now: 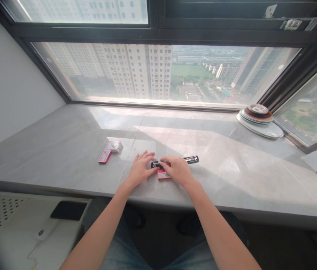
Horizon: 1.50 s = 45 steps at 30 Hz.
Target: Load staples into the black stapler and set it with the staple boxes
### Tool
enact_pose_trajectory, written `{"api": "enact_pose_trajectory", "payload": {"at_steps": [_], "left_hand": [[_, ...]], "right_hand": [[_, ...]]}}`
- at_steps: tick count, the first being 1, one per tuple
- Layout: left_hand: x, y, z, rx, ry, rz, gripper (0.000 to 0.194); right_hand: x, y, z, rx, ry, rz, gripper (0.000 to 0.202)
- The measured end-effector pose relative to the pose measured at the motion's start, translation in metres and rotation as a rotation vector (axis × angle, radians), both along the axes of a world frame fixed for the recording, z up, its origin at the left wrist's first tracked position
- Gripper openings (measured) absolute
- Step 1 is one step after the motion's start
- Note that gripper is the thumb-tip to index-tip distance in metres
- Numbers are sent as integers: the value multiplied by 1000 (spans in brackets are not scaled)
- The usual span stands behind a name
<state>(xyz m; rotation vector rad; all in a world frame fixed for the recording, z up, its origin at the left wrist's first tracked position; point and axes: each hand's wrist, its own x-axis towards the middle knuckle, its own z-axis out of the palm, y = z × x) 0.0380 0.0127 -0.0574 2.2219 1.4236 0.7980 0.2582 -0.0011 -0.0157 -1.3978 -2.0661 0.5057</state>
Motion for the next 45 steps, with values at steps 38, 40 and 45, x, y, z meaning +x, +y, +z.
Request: {"api": "enact_pose_trajectory", "payload": {"at_steps": [38,40,45], "left_hand": [[1,-2,9,-22,-13,13,24],[1,-1,8,-27,-13,14,23],[0,-1,7,-24,-18,13,23]], "right_hand": [[70,-45,-18,-615,488,-380,49],[85,-38,-16,-613,582,-401,59],[80,-2,11,-437,633,-196,63]]}}
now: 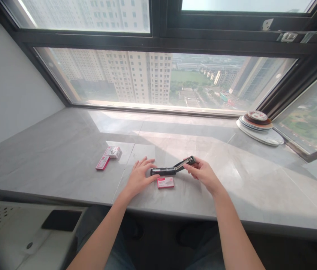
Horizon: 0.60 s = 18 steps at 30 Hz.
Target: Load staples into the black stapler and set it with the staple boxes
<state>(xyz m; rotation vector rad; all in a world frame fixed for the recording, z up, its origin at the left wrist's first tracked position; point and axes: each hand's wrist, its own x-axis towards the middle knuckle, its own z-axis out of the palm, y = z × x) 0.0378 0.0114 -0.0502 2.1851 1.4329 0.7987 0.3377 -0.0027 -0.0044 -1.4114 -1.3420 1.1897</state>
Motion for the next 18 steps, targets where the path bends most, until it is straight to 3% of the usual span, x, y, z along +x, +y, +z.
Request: {"api": "enact_pose_trajectory", "payload": {"at_steps": [4,9,14,18], "left_hand": [[-1,0,0,1,2,1,23],[0,1,0,2,11,-3,25],[0,1,-2,9,24,-1,22],[-2,0,-2,18,39,-13,26]], "right_hand": [[-30,19,17,173,-175,142,52],[-63,28,18,307,-495,351,28],[-80,31,13,360,-721,374,19],[-76,28,15,356,-721,428,19]]}}
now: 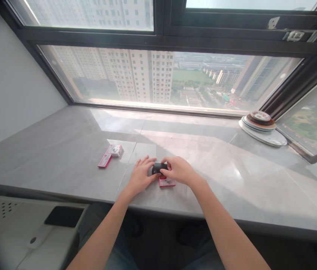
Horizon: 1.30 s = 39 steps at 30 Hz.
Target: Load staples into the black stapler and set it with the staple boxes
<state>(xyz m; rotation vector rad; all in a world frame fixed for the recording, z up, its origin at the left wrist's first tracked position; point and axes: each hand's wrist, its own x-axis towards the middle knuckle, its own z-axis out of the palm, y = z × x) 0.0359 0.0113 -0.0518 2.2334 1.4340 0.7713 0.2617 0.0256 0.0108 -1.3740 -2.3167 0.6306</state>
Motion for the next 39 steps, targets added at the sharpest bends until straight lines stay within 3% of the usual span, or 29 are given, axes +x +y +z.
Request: {"api": "enact_pose_trajectory", "payload": {"at_steps": [3,6,8,11,12,14,18,21,29,39], "left_hand": [[2,-6,3,38,2,42,36],[12,-17,9,90,31,110,55],[22,-27,14,99,73,-19,69],[31,-37,23,60,109,-385,77],[30,-38,25,44,104,-451,77],[22,-37,28,20,88,-432,73],[-12,-25,32,-19,102,-169,68],[-27,-17,32,-49,103,-127,69],[-6,-17,34,-106,11,-189,92],[-4,-25,26,-124,-59,-214,90]], "right_hand": [[14,0,-6,2,61,-76,24],[30,1,-26,38,163,-319,40],[39,2,-41,20,244,-469,51],[47,2,-58,14,335,-605,64],[49,1,-60,16,350,-627,67],[50,-1,-62,-2,363,-643,71],[43,-15,-60,-44,394,-610,71],[29,-28,-58,-61,395,-556,66],[-17,-48,-49,3,272,-549,53],[-25,-52,-50,20,255,-624,59]]}}
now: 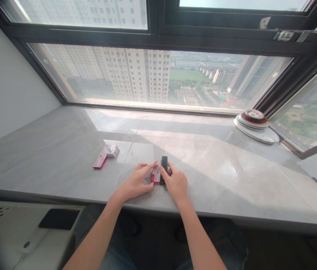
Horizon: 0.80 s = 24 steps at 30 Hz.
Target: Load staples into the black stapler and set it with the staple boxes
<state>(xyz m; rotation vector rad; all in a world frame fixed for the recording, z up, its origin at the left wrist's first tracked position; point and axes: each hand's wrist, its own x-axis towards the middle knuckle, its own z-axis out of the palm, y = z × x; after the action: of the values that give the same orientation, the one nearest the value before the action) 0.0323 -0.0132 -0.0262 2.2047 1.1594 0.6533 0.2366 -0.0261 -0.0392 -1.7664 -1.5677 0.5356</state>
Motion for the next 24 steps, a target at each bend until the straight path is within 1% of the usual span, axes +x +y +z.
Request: {"api": "enact_pose_trajectory", "payload": {"at_steps": [3,4,5,6,7,8,9,10,11,12,13,14,16,18,20,22,24], "left_hand": [[-1,-3,-1,17,-19,-53,93],[-4,-2,-1,24,-43,-36,89],[-10,0,-1,41,-71,27,82],[-19,4,-1,73,-94,148,71],[-31,8,-1,119,-101,326,60],[-46,13,-2,173,-87,546,52],[-63,18,-3,223,-45,780,47],[-80,22,-5,255,14,1000,47],[-98,26,-7,258,78,1158,53],[-114,29,-10,241,138,1222,59],[-128,30,-12,210,185,1218,63],[-138,30,-15,174,220,1172,65],[-146,26,-18,111,268,1037,61],[-140,18,-18,61,294,911,57],[-127,11,-15,20,289,746,60],[-113,6,-10,-23,242,553,65],[-100,5,-4,-52,170,419,62]], "right_hand": [[0,0,-2,7,22,-24,61],[0,0,-3,9,30,-28,61],[0,0,-4,8,36,-29,61],[1,-1,-5,7,38,-29,61],[1,-1,-5,5,38,-32,61],[1,-1,-6,3,36,-36,61],[1,-1,-7,1,32,-41,62],[1,0,-7,-1,29,-45,62],[1,0,-8,-3,27,-49,63],[1,0,-8,-4,26,-50,63],[1,0,-8,-4,27,-49,63],[1,0,-8,-3,29,-49,63],[1,0,-8,0,34,-49,63],[1,0,-8,2,40,-49,63],[1,-1,-8,2,46,-49,62],[1,-1,-8,4,48,-49,62],[1,-1,-8,8,46,-50,61]]}}
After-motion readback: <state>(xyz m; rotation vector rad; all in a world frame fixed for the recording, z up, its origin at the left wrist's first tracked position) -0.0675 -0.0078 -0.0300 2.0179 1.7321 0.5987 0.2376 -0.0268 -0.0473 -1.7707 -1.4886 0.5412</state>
